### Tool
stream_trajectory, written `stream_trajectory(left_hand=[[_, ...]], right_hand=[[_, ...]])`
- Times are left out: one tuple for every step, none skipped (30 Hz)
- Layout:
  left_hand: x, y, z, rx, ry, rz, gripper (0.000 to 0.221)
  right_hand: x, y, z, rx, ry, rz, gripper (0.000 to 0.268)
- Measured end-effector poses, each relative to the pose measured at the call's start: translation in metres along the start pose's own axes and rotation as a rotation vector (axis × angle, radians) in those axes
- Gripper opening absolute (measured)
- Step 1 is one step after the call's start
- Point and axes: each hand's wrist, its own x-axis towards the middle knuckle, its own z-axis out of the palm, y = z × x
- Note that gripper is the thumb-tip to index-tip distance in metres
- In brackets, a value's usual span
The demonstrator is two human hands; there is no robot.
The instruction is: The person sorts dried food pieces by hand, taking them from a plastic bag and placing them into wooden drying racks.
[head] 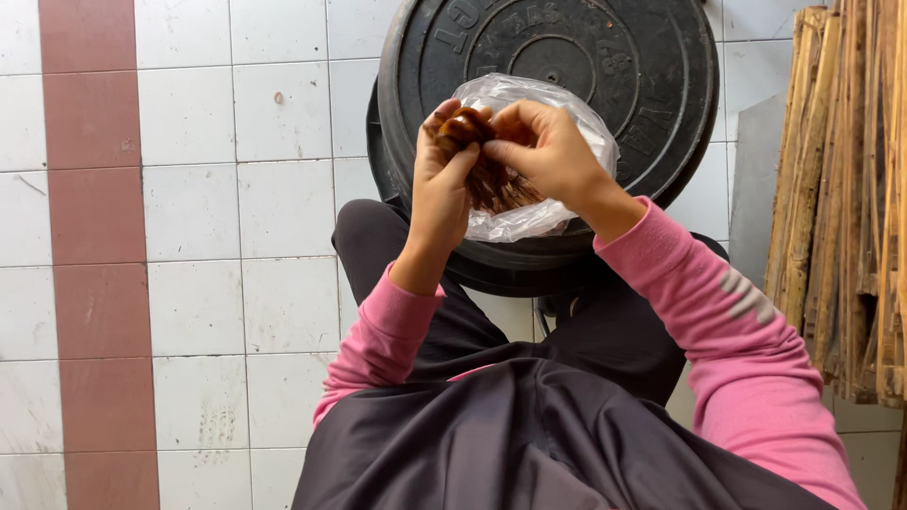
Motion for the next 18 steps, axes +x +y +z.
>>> stream_trajectory(left_hand=[[0.001,-0.001,0.0,0.053,0.002,0.002,0.049],[0.001,0.001,-0.002,0.064,0.041,-0.013,0.048],[0.002,0.006,-0.005,0.075,0.084,-0.024,0.047],[0.003,0.011,-0.009,0.086,0.126,-0.035,0.045],[0.002,0.017,-0.012,0.089,0.142,-0.016,0.046],[0.001,0.023,-0.017,0.093,0.157,0.004,0.046],[-0.001,0.028,-0.02,0.095,0.173,0.018,0.046],[-0.002,0.032,-0.023,0.096,0.172,0.009,0.047],[-0.004,0.035,-0.025,0.098,0.17,-0.003,0.047],[-0.006,0.038,-0.026,0.1,0.169,-0.015,0.047],[-0.006,0.04,-0.025,0.103,0.157,-0.017,0.047],[-0.008,0.042,-0.023,0.107,0.145,-0.02,0.047],[-0.012,0.044,-0.022,0.111,0.136,-0.029,0.048],[-0.015,0.045,-0.02,0.106,0.127,-0.036,0.048],[-0.017,0.046,-0.018,0.102,0.115,-0.043,0.048],[-0.019,0.047,-0.016,0.097,0.104,-0.05,0.049],[-0.021,0.048,-0.014,0.081,0.092,-0.064,0.048],[-0.022,0.049,-0.013,0.065,0.081,-0.079,0.048]], right_hand=[[0.0,0.007,-0.006,0.086,0.035,0.043,0.018],[-0.002,0.014,-0.012,0.172,0.071,0.086,0.018],[-0.001,0.019,-0.018,0.256,0.102,0.127,0.018],[0.001,0.024,-0.024,0.255,0.094,0.194,0.019],[0.002,0.029,-0.03,0.254,0.088,0.263,0.021],[0.004,0.034,-0.033,0.253,0.083,0.332,0.022],[0.007,0.04,-0.032,0.133,0.043,0.409,0.026],[0.013,0.047,-0.027,0.013,0.002,0.485,0.029],[0.017,0.053,-0.021,-0.106,-0.04,0.561,0.033],[0.02,0.06,-0.014,-0.226,-0.084,0.596,0.034],[0.026,0.065,-0.006,-0.351,-0.13,0.621,0.034],[0.032,0.069,-0.001,-0.477,-0.176,0.644,0.035],[0.037,0.074,0.007,-0.534,-0.179,0.542,0.031],[0.042,0.08,0.017,-0.59,-0.182,0.439,0.027],[0.046,0.084,0.023,-0.644,-0.182,0.334,0.024],[0.05,0.088,0.028,-0.604,-0.167,0.336,0.022],[0.051,0.091,0.031,-0.565,-0.153,0.34,0.021],[0.051,0.093,0.032,-0.527,-0.139,0.344,0.019]])
